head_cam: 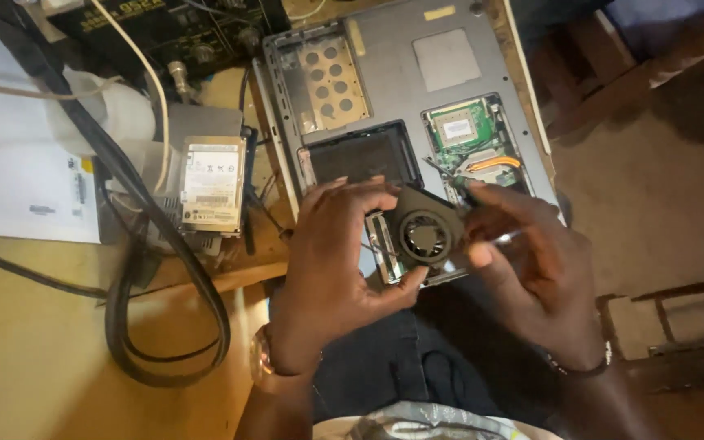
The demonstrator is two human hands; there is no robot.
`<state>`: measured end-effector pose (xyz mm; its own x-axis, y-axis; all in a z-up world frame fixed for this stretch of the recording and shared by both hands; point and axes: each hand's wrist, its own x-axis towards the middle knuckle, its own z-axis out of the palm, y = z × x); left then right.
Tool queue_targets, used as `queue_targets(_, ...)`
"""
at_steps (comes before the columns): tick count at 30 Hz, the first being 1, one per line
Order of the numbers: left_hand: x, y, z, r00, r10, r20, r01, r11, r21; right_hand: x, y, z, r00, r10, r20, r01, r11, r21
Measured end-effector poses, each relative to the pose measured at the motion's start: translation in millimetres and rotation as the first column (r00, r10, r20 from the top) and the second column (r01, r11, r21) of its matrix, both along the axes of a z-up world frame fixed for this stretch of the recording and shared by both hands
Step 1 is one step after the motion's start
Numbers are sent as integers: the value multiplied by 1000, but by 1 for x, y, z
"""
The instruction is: Removing a cooling fan from a laptop chassis and inspecting it with a screwdriver.
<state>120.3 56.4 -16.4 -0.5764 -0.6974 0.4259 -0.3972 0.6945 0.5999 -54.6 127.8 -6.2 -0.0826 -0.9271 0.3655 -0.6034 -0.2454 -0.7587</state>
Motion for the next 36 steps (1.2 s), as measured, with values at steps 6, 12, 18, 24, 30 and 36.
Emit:
queue_targets(6,-9,10,1,994,87,-64,-67,959,275,1,-22,-10,937,-13,350,-49,984,168)
queue_targets(12,-5,3,-5,978,-32,-207,96,946,309,-4,-26,-16,934,51,354,-109,983,146)
queue_targets(18,-13,2,11,1000,7,0,-6,945,326,-4,-26,-17,955,23,294,-62,991,121)
queue_targets(24,-29,6,12,990,82,-113,-55,973,225,-5,-22,-21,944,-24,329,-21,991,133)
queue_targets(30,-24,10,3,969,159,-190,-104,957,271,-2,-25,-14,975,-37,220,-6,981,192)
queue_targets(36,-17,7,-4,972,33,-232,10,983,181,2,-27,-12,920,-103,377,-11,957,289)
